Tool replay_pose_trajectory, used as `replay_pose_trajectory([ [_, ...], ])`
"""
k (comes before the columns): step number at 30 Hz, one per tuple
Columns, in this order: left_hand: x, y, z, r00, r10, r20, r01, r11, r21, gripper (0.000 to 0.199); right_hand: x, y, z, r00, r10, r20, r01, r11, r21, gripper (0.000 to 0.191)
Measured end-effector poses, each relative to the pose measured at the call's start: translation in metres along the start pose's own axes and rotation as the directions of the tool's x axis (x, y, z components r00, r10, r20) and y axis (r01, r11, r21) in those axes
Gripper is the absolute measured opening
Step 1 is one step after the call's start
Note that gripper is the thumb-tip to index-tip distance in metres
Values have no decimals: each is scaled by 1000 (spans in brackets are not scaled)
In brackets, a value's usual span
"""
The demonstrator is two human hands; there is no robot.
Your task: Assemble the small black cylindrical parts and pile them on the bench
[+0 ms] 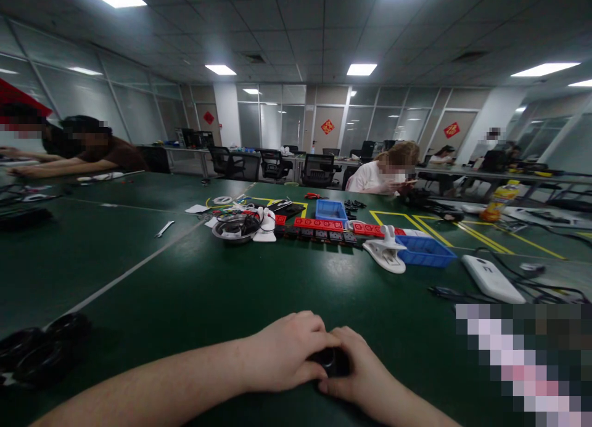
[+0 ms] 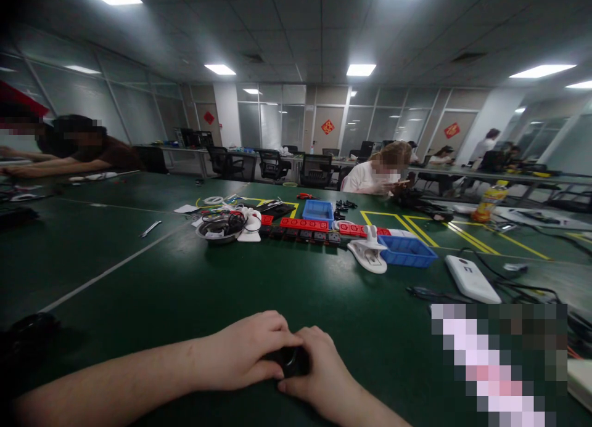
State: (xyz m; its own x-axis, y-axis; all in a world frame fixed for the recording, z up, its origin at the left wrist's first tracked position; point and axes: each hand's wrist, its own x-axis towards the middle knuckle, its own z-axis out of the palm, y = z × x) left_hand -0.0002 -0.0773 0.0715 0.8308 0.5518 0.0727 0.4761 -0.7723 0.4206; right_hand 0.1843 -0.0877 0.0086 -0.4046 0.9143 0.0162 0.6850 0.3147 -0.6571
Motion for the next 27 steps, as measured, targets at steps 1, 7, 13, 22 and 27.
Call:
replay_pose_trajectory([
  [1, 1, 1, 3, 998, -63, -19, 64, 998, 30, 41, -1, -2, 3, 999, 13, -37, -14, 999, -32, 33],
  [7, 9, 9, 24, 951, -264, -161, 290, 942, 168, 42, -4, -14, 14, 987, 20, -158, -54, 976, -212, 26],
  [13, 4, 7, 17, 963, -181, -201, 192, 981, 34, 45, -6, -11, 5, 995, -27, -100, 9, 984, -176, 26],
  [22, 0, -8, -16, 991, 125, 46, -108, 957, -268, 44, -3, -8, -16, 986, -101, 134, 100, 995, 20, 49],
  [27, 1, -13, -15, 984, 156, 91, -128, 958, -258, 42, -1, -7, -15, 983, -109, 151, 108, 994, 18, 45],
])
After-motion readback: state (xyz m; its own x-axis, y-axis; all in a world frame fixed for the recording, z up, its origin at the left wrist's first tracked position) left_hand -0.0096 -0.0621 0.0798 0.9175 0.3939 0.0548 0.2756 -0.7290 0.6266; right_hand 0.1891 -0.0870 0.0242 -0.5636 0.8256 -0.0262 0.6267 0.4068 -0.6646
